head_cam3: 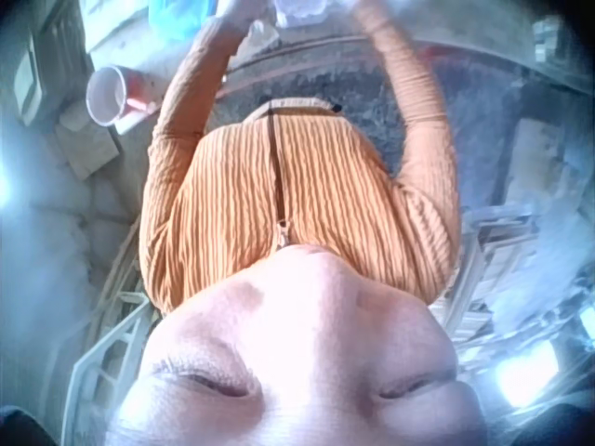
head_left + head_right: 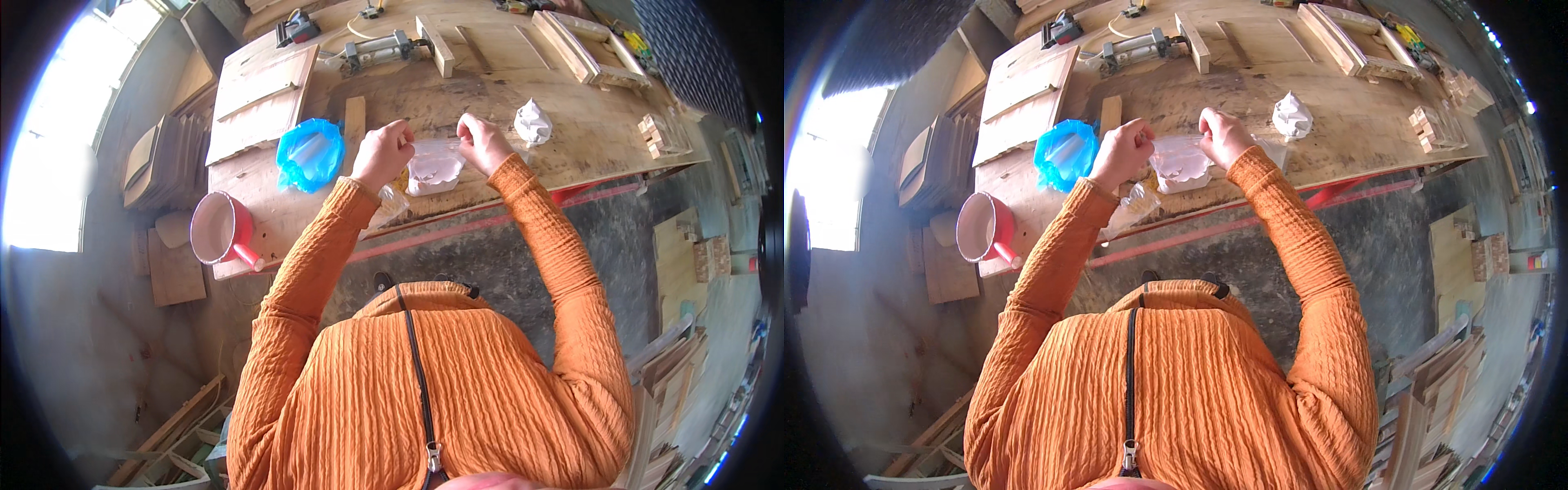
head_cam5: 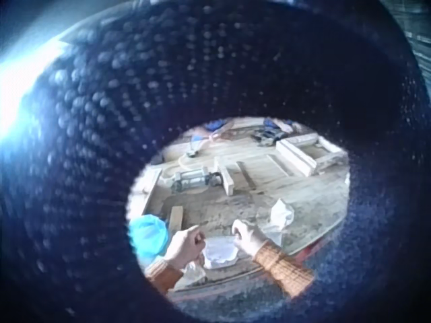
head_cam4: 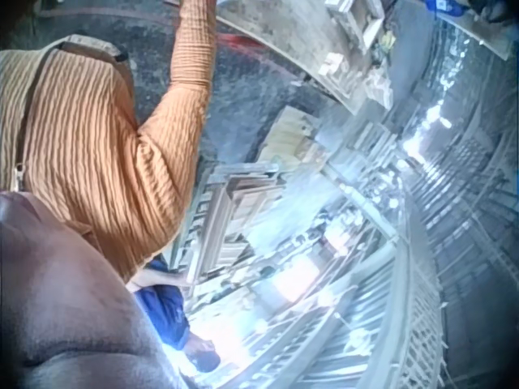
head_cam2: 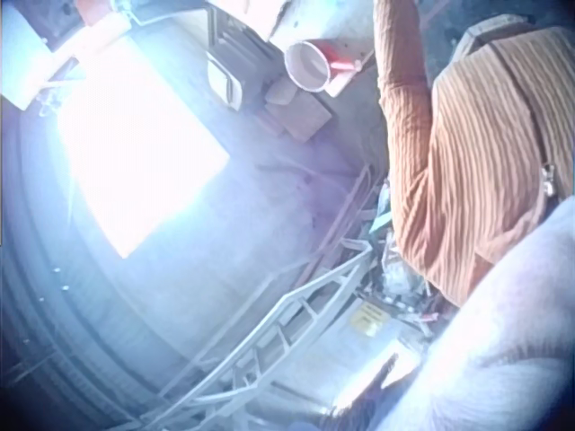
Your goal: The person pours a liquid from a red pot into small plastic bags on a workbench. They then seal the bags and place them on the table. The person repeats this process multiple times.
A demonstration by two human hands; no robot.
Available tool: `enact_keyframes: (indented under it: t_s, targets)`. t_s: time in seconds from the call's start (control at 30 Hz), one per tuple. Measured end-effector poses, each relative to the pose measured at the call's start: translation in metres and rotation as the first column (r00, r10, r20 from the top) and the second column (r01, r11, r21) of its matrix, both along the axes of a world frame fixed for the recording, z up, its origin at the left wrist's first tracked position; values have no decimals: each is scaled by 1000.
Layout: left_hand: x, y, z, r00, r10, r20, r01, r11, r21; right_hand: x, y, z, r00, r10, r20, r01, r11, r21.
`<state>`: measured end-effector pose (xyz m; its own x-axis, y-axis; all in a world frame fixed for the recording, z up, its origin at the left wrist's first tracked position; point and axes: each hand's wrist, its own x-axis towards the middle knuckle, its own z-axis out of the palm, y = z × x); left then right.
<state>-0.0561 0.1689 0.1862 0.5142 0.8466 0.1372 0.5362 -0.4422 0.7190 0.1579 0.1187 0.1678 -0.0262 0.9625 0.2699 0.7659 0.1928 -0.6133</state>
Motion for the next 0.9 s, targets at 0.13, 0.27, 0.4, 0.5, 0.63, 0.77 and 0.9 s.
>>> enact_keyframes:
  t_s: [0.13,0.27,0.4,0.5,0.63,0.77,0.9]
  targets:
    - [7,7,-1,986,-137,94,142,989,-51,7,-3,-8,886,86,-456,-120,992,-46]
    - [-14,11,-16,984,-98,146,137,948,-288,-20,-3,-31,974,201,-108,-196,979,48]
    - [18,17,-11,925,-274,263,358,861,-363,12,-9,-47,981,40,192,-67,989,135]
    - [-12,25,-21,929,-254,269,344,860,-376,-1,-20,-31,991,-133,35,131,990,45]
    - [-18,24,-22,938,-260,229,329,878,-348,66,-79,-10,868,-489,-88,468,864,-184]
    - [-11,17,-7,929,-313,199,363,876,-318,209,-285,29,-95,-921,-378,851,122,-511]
    - [-8,9,-3,919,-296,261,374,862,-341,242,-472,23,-534,-832,151,717,-540,-440]
